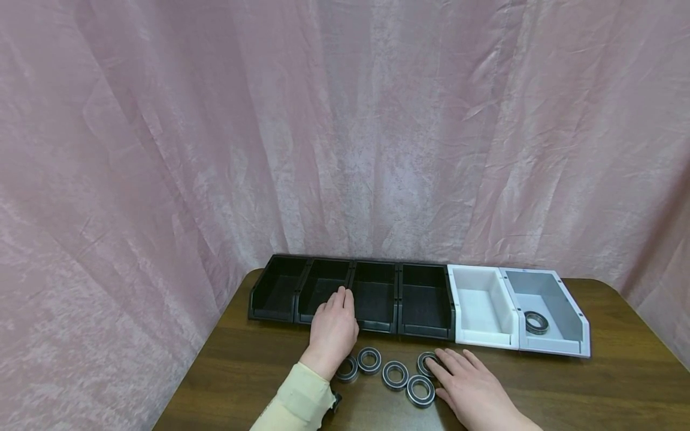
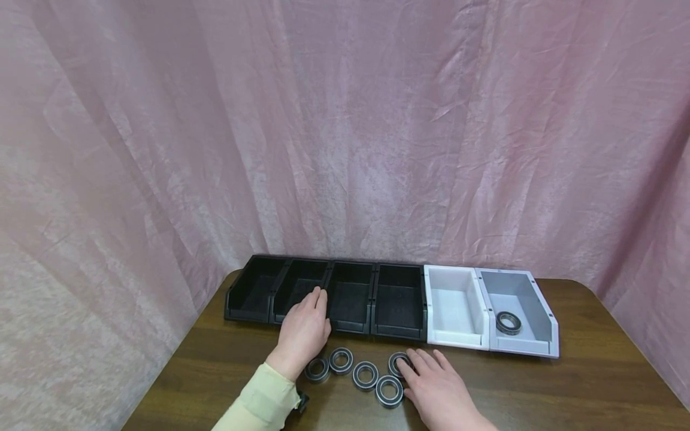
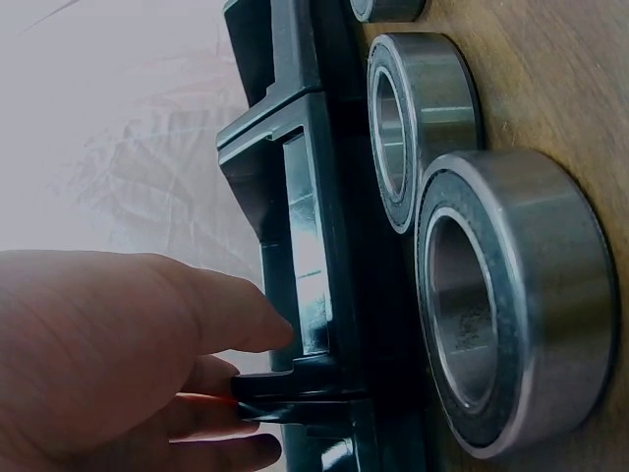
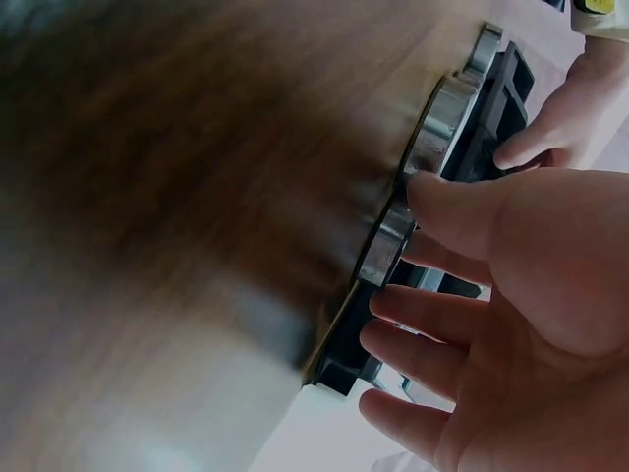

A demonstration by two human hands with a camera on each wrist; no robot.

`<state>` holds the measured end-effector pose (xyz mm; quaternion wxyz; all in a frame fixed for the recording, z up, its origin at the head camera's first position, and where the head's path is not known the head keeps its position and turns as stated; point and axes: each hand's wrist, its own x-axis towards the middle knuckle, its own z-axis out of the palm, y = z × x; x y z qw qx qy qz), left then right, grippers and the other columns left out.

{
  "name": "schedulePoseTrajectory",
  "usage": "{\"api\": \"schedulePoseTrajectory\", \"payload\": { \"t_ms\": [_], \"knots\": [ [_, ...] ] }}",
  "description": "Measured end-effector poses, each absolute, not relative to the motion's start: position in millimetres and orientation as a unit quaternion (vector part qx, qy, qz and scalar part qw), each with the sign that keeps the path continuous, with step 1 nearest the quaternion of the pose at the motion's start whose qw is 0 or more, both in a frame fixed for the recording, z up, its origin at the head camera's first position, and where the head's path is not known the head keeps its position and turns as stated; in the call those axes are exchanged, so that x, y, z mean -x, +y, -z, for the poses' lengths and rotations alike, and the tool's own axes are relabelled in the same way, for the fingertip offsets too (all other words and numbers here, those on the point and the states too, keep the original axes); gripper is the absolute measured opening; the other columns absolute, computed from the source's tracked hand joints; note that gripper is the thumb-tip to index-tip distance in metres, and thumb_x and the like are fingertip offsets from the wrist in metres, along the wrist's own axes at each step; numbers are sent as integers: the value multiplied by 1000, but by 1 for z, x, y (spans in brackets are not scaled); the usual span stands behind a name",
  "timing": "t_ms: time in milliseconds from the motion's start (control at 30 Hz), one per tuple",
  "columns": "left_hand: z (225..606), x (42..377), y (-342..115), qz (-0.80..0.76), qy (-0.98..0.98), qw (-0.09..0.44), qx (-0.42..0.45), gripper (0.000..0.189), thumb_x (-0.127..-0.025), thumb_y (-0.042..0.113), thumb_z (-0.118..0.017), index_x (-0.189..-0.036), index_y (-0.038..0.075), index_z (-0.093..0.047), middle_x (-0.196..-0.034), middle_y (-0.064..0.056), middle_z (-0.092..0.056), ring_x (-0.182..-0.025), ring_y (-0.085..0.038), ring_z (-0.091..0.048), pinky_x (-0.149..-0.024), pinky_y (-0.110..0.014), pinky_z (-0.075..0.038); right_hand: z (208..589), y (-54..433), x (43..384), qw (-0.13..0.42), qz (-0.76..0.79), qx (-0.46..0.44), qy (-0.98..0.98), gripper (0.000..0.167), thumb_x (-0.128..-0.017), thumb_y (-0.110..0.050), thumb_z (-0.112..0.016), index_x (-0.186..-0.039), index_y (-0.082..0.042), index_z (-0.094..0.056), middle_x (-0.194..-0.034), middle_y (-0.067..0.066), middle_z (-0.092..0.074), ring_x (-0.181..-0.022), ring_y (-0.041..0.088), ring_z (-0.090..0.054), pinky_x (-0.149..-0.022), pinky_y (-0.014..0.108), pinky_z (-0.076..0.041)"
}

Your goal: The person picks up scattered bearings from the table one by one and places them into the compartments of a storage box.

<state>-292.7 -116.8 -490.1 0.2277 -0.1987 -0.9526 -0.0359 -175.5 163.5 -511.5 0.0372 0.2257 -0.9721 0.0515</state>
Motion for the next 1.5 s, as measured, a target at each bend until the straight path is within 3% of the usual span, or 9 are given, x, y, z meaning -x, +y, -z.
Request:
{"api": "schedulePoseTrajectory", "payload": {
  "t_ms": [233,567,833,1033,1233,1333,1500],
  "knots": [
    [490,293,-117,36,-953,226,199,62,-94,21,-87,-145,-7,-66,-148,-25,-66,-129,-36,-70,-103,-51,-61,512,162,174,87,-43,-252,-963,43,-100,-23,-81,-142,-13,-74,-143,16,-69,-134,38,-65,-111,64,-51],
    [491,292,-117,41,-953,225,199,62,-93,20,-88,-145,-7,-66,-148,-25,-66,-128,-36,-71,-102,-50,-62,512,164,175,69,-46,-256,-963,40,-99,-24,-84,-137,-16,-77,-143,16,-70,-133,38,-65,-111,64,-51],
    [491,293,-117,39,-952,227,201,63,-93,20,-88,-145,-6,-66,-148,-25,-66,-128,-35,-71,-102,-49,-62,510,168,175,52,-58,-241,-967,28,-100,-21,-82,-128,-16,-80,-141,16,-71,-133,41,-64,-112,67,-49],
    [492,293,-117,33,-957,213,195,64,-95,21,-87,-148,-5,-64,-151,-24,-64,-131,-35,-69,-104,-49,-60,508,176,174,56,-63,-235,-968,25,-98,-16,-84,-123,-16,-80,-140,16,-71,-133,40,-64,-112,68,-49],
    [492,293,-117,31,-958,212,193,63,-95,22,-87,-148,-5,-65,-151,-23,-64,-131,-35,-69,-104,-49,-60,509,182,170,101,-52,-235,-965,20,-97,-15,-84,-116,-14,-81,-135,15,-72,-128,39,-67,-110,66,-51],
    [491,293,-117,30,-957,213,193,63,-95,22,-87,-147,-5,-65,-151,-23,-65,-131,-35,-70,-104,-49,-61,509,180,170,110,-54,-227,-966,25,-98,-20,-84,-121,-11,-79,-136,15,-72,-128,38,-67,-111,63,-51],
    [491,293,-116,33,-957,214,193,64,-94,21,-87,-147,-5,-64,-151,-24,-64,-130,-34,-70,-104,-49,-61,507,175,172,81,-66,-198,-975,47,-100,-35,-83,-136,-6,-74,-140,14,-70,-131,36,-65,-114,60,-49]
  ]
}}
